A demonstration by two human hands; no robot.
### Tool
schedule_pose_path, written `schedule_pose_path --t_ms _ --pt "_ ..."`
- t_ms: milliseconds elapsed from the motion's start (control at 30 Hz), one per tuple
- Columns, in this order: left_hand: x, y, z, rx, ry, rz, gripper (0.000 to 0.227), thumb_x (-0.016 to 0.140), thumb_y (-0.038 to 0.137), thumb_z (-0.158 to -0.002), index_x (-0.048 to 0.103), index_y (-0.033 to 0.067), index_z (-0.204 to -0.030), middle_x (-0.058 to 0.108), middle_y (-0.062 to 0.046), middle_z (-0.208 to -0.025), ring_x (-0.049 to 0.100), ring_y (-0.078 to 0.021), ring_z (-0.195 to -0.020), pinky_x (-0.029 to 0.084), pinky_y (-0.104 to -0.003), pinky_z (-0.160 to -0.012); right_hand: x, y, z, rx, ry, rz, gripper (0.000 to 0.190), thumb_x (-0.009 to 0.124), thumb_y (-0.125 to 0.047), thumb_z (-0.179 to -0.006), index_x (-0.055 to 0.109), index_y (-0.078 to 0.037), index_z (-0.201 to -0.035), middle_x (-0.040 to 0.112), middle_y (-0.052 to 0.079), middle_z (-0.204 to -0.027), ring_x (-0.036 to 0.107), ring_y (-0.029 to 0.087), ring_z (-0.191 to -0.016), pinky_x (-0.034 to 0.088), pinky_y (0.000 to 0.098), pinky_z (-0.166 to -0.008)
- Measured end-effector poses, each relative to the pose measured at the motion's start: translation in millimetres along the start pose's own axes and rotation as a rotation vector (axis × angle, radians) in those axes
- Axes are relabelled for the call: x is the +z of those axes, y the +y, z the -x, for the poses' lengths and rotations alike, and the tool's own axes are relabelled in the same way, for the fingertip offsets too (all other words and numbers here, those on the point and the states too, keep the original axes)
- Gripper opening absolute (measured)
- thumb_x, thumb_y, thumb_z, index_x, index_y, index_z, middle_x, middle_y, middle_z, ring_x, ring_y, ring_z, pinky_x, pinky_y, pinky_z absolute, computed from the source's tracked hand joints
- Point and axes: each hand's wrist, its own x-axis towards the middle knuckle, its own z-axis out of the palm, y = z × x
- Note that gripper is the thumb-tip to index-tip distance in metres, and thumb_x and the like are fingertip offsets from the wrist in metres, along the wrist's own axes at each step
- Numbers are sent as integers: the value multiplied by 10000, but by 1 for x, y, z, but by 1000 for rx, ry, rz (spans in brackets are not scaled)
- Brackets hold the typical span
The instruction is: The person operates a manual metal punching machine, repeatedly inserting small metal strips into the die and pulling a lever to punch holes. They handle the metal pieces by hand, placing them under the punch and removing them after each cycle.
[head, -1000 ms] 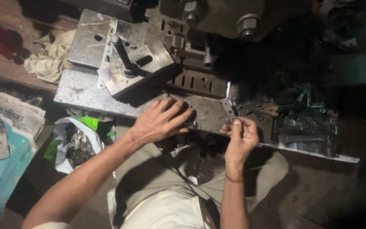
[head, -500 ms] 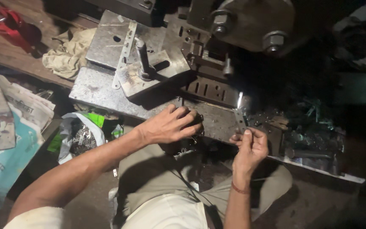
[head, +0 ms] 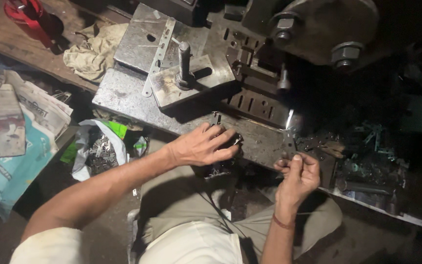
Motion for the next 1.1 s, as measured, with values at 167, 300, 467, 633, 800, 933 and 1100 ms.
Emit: schedule_pose_path --t_ms 167,300,467,633,800,933,1100 --pt "1 5 -5 -133 1 78 410 602 199 -915 573 161 -1323 599 -172 -1303 584 -286 -1041 507 -402 -803 0 -1 0 10 3 0 67 552 7 -1059 551 7 -1126 688 158 -934 675 172 -685 602 302 -620" --pt "4 1 -10 -202 10 100 427 630 167 -898 582 131 -1321 595 -182 -1312 578 -303 -1072 515 -421 -845 -2 0 -2 13 -5 -27 63 552 6 -1062 550 2 -1125 691 157 -916 674 174 -686 606 305 -635" --pt "-8 -14 -12 -360 51 307 401 659 114 -898 601 77 -1293 618 -128 -1282 576 -327 -1119 523 -414 -910 -3 1 -2 16 0 -4 69 559 -5 -1072 547 -3 -1139 685 138 -923 667 171 -688 605 306 -638" --pt "-23 -13 -3 -615 339 666 292 694 51 -960 628 68 -1244 681 -74 -1195 647 -269 -1100 512 -371 -980 -5 2 -3 23 -5 -11 84 559 -3 -1078 547 -8 -1161 677 132 -920 674 177 -718 613 317 -648" --pt "-5 6 13 -1021 655 1172 205 642 91 -1058 663 28 -1252 709 -60 -1210 668 -141 -1075 542 -261 -970 -4 3 -3 10 10 21 84 573 0 -1071 547 -22 -1147 663 111 -913 671 185 -707 603 315 -629" --pt "3 25 37 -1256 1004 1500 208 686 116 -1082 691 12 -1263 685 -34 -1154 615 -109 -1027 531 -272 -916 -6 0 -3 -18 -28 77 58 572 13 -1090 556 -19 -1136 645 111 -900 674 197 -721 609 327 -657" --pt "-10 56 112 -1500 1489 1965 245 689 206 -986 632 93 -1196 703 -48 -1084 693 -174 -953 583 -329 -810 -7 2 -3 -66 -44 167 71 557 45 -1124 556 7 -1184 668 134 -976 687 208 -788 622 342 -695"
